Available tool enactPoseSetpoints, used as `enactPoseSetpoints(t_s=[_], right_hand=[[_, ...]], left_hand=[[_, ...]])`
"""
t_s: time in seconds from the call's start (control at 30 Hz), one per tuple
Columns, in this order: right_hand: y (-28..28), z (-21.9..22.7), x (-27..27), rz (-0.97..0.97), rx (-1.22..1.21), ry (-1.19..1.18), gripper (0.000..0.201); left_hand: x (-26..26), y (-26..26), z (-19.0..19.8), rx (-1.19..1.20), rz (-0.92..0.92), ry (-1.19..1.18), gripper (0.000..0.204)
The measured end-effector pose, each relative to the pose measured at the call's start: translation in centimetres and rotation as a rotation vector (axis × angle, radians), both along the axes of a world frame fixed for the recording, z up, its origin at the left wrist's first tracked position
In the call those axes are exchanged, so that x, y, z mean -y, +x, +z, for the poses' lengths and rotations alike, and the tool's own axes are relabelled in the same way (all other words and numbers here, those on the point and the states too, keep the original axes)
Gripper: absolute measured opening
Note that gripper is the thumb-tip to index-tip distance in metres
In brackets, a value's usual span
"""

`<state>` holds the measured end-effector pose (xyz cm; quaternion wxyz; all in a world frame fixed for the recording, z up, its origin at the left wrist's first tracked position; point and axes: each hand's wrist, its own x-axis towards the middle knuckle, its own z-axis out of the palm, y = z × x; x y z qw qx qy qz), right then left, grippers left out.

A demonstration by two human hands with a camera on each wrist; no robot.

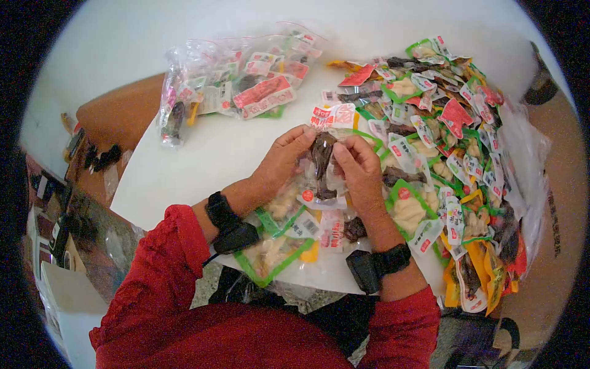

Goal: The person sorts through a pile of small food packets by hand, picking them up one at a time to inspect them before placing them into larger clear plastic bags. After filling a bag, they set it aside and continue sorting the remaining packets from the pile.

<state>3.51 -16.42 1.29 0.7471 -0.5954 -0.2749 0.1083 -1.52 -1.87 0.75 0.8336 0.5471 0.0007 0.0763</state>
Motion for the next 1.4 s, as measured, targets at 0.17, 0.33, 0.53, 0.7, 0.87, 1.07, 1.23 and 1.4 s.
enactPoseSetpoints(t_s=[0.17, 0.33, 0.53, 0.7, 0.87, 1.07, 1.23, 1.4], right_hand=[[0.2, 0.3, 0.5, -0.106, -0.01, 0.062, 0.008], [1.0, -0.5, 0.6, -0.204, 0.183, 0.096, 0.007], [0.0, 1.0, 0.6, -0.086, 0.517, -0.11, 0.021], [-0.6, 1.0, 0.5, -0.08, 0.433, -0.049, 0.022], [1.5, 0.5, 1.2, -0.359, 0.376, -0.021, 0.021], [1.1, 1.0, 1.4, -0.119, 0.13, 0.049, 0.031], [0.5, 0.9, 0.6, -0.083, 0.045, 0.092, 0.023], [0.6, 0.7, 0.5, -0.082, -0.132, 0.192, 0.02]], left_hand=[[0.8, -0.1, -0.1, 0.121, 0.212, 0.385, 0.019], [0.0, 0.6, -1.2, 0.298, 0.231, 0.6, 0.022], [0.2, -1.6, 1.6, 0.043, -0.16, 0.431, 0.044], [0.5, -0.8, 1.4, -0.083, -0.245, 0.069, 0.037], [-0.3, -0.2, 0.2, -0.168, -0.186, -0.145, 0.037], [-0.4, -0.5, 0.3, -0.114, -0.178, 0.174, 0.034], [0.8, -0.9, 0.2, -0.065, -0.217, 0.232, 0.024], [0.7, -1.3, 0.2, -0.085, -0.371, 0.222, 0.022]])
